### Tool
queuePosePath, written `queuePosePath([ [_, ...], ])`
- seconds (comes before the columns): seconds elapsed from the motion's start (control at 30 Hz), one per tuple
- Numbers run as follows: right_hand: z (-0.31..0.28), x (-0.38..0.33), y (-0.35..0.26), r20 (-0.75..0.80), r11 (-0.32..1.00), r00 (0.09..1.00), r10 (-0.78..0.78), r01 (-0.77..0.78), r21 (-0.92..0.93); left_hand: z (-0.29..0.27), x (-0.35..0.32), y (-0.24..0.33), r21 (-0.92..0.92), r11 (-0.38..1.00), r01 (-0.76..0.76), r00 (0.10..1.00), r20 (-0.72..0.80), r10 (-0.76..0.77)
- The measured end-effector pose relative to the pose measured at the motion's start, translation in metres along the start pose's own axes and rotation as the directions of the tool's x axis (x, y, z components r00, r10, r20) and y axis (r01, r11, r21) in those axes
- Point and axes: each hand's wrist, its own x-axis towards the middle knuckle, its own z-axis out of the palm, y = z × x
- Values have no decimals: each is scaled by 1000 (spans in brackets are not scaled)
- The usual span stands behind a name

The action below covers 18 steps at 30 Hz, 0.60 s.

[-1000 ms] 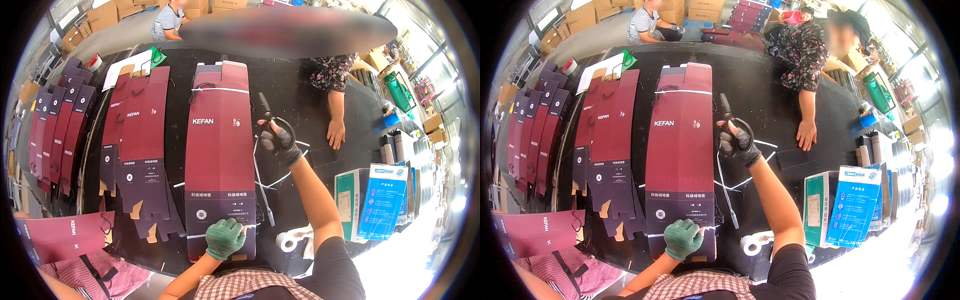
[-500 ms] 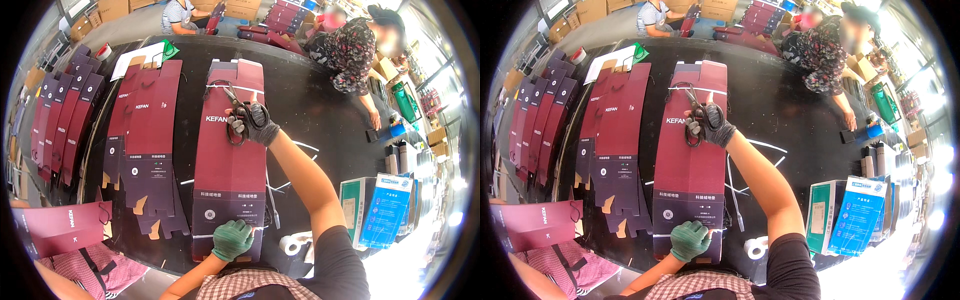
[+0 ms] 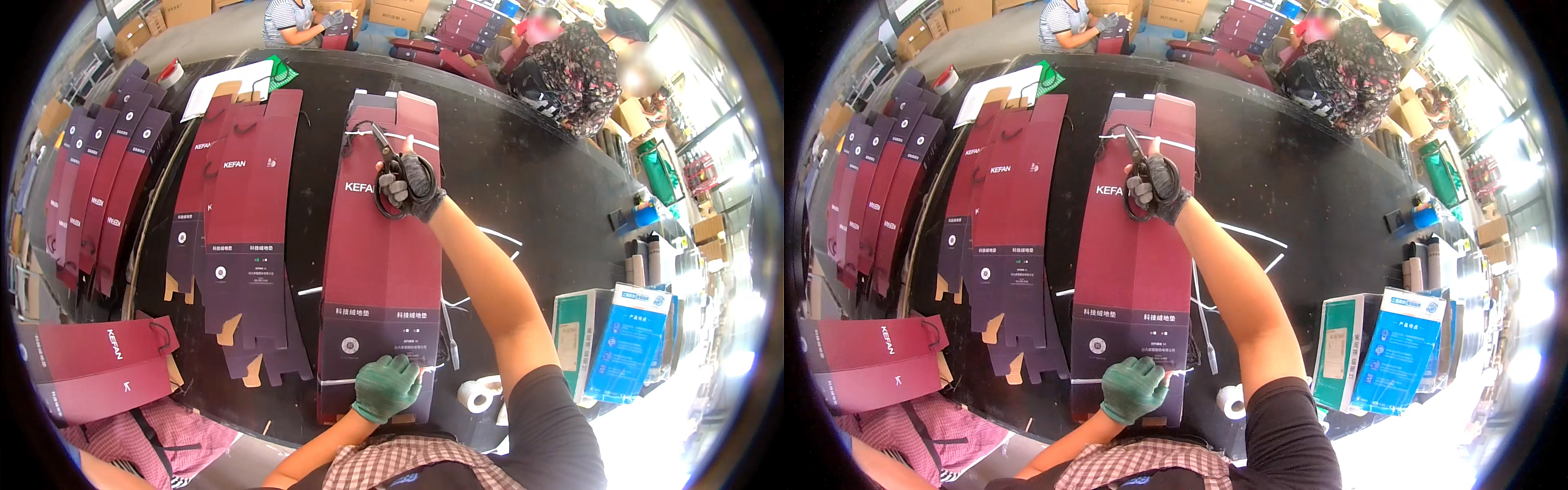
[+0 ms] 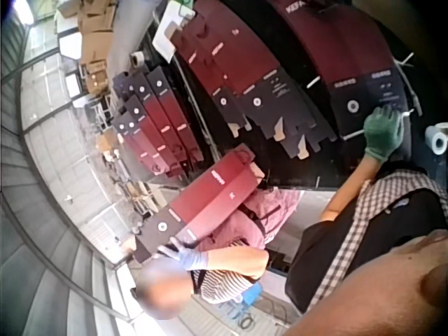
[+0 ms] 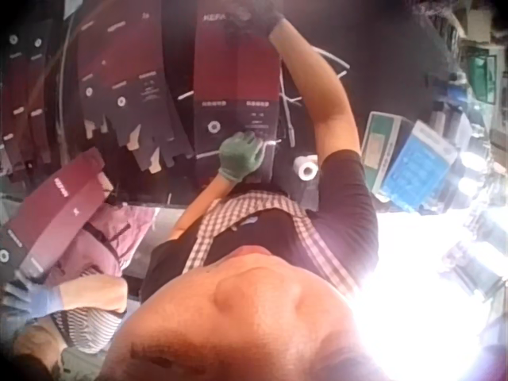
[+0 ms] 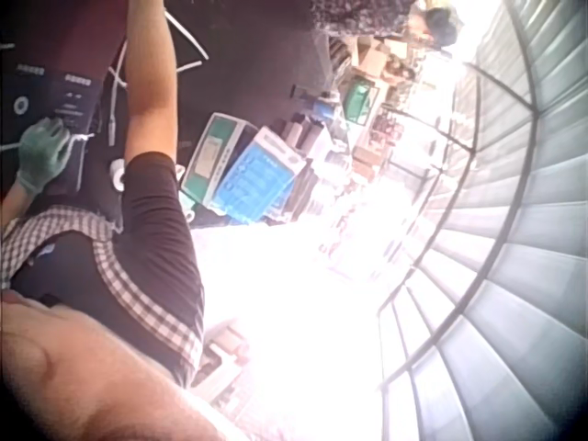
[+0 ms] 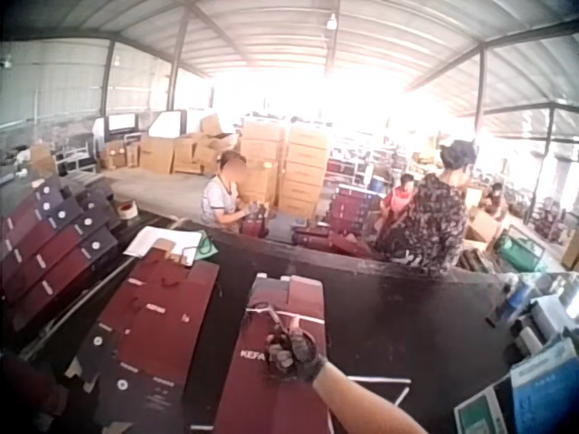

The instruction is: The person applies adhesive stickers to cardboard gift boxes and stacks them on a table.

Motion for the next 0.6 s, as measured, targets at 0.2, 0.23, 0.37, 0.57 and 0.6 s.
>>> queuePosePath([
  [0.2, 24, -78, 35, -104, 996, 994, -16, 8, -85, -2, -2, 0, 18, 1000, -7, 1000, 5, 7],
  [0.23, 33, -104, 47, -76, 1000, 997, 1, 1, 25, -4, -3, 0, 28, 1000, -11, 1000, 22, 11],
  [0.37, 11, -218, 114, 171, 992, 979, -111, 98, 82, -6, -2, 6, 39, 999, -30, 999, 19, 29],
  [0.57, 37, -374, 221, 11, 979, 994, -112, 112, -171, -9, -2, 13, -21, 999, -49, 993, 103, 51],
  [0.6, 45, -393, 238, -91, 959, 993, -77, 49, -279, -11, -4, 15, 3, 999, -34, 984, 175, 33],
])
